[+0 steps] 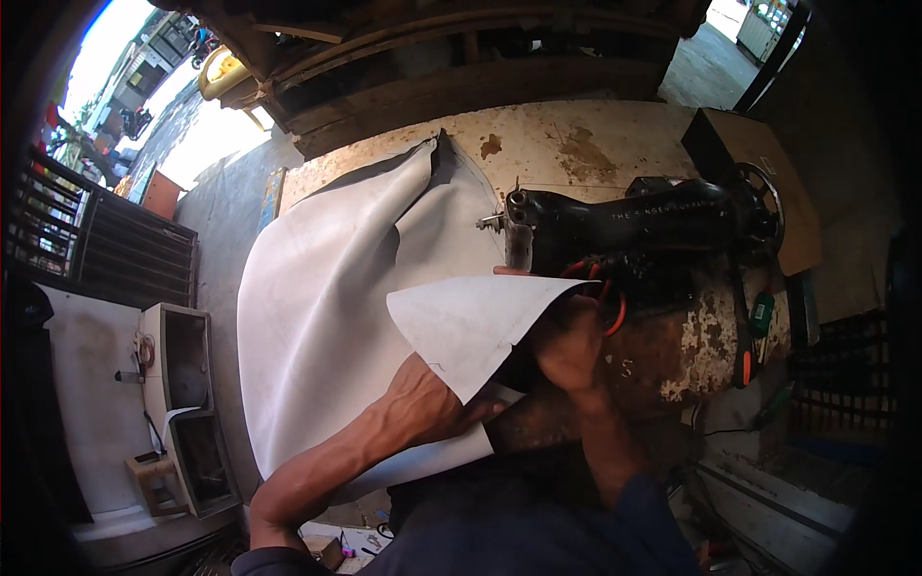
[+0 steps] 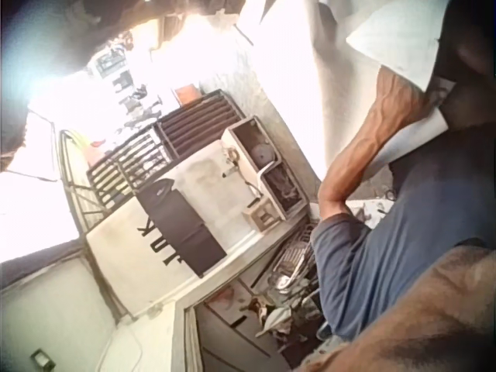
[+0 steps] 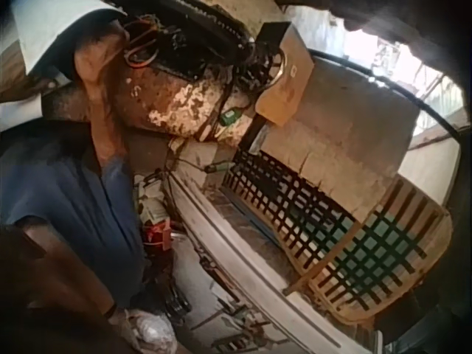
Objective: The person manipulates large pieces of black and white upholstery material on the floor, cuts a section using shears, and then joins them using a sewing machine at a workbench.
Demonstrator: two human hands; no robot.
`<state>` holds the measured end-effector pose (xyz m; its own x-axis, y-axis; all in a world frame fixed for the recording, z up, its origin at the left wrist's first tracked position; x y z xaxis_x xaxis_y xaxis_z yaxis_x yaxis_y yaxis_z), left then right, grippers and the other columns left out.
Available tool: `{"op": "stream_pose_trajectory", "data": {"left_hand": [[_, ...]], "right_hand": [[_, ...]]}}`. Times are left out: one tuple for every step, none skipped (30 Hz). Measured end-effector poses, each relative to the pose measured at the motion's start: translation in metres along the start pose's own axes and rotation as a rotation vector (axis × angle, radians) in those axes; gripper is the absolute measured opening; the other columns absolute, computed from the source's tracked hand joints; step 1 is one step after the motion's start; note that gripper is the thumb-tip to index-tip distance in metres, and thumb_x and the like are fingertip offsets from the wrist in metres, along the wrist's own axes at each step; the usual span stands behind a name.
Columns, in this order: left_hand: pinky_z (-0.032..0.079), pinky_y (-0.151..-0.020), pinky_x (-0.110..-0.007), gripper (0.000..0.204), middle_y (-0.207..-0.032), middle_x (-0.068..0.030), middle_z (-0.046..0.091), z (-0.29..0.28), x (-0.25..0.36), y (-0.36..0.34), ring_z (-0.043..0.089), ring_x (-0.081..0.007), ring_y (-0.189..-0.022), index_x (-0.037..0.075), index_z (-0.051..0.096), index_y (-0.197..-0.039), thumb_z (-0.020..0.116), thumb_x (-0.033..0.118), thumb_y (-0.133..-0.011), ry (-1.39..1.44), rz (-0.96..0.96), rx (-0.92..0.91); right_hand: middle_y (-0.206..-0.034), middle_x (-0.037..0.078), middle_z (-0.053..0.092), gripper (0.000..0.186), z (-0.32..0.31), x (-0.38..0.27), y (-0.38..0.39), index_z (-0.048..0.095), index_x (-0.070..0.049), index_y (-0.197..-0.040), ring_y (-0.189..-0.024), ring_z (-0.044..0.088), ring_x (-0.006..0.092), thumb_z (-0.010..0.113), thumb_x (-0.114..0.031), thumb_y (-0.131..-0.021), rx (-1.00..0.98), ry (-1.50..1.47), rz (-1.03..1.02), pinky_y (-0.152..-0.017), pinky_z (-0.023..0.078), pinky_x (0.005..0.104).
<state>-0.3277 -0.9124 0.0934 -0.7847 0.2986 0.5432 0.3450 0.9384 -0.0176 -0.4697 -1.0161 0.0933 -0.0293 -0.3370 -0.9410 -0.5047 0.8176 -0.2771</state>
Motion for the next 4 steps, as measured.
{"op": "stream_pose_trajectory", "data": {"left_hand": [[0.046,-0.106,-0.051,0.070,-0.133,-0.0239,0.061,0.0001,-0.0024,0.0022,0.057,-0.0459,-0.123,0.001,0.059,-0.135,0.084,0.037,-0.080,-0.009,-0.080,-0.038],[0.046,-0.107,-0.051,0.074,-0.134,-0.0238,0.061,-0.0016,-0.0034,0.0051,0.057,-0.0451,-0.124,0.002,0.059,-0.136,0.085,0.042,-0.079,-0.055,-0.080,-0.061],[0.046,-0.107,-0.051,0.078,-0.134,-0.0237,0.061,-0.0043,-0.0068,0.0092,0.057,-0.0444,-0.125,0.002,0.058,-0.137,0.086,0.046,-0.078,-0.100,-0.079,-0.084],[0.046,-0.107,-0.051,0.078,-0.134,-0.0237,0.061,-0.0043,-0.0042,0.0096,0.057,-0.0444,-0.125,0.002,0.058,-0.137,0.086,0.046,-0.078,-0.107,-0.082,-0.085]], "right_hand": [[-0.117,0.019,0.076,0.029,0.0002,-0.0027,-0.0010,0.072,0.004,-0.121,-0.097,0.077,0.0285,0.058,-0.007,-0.097,-0.002,0.024,0.016,-0.086,0.058,0.0334],[-0.113,0.019,0.077,0.028,0.0003,-0.0064,-0.0020,0.073,0.002,-0.120,-0.095,0.077,0.0296,0.058,-0.009,-0.099,-0.003,0.049,0.032,-0.085,0.058,0.0340],[-0.109,0.019,0.077,0.026,0.0006,-0.0094,-0.0027,0.074,0.000,-0.119,-0.093,0.078,0.0306,0.058,-0.011,-0.100,-0.004,0.073,0.048,-0.084,0.059,0.0346],[-0.102,0.020,0.077,0.025,0.0037,-0.0076,0.0004,0.075,-0.005,-0.119,-0.091,0.078,0.0329,0.063,-0.018,-0.102,0.042,0.063,-0.023,-0.080,0.059,0.0358]]}}
Point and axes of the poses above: each hand's wrist, its own y-axis away from the middle knuckle, its own z-axis out of the palm, x = y × z, the point moved 5 cm from there along -y, towards the middle knuckle
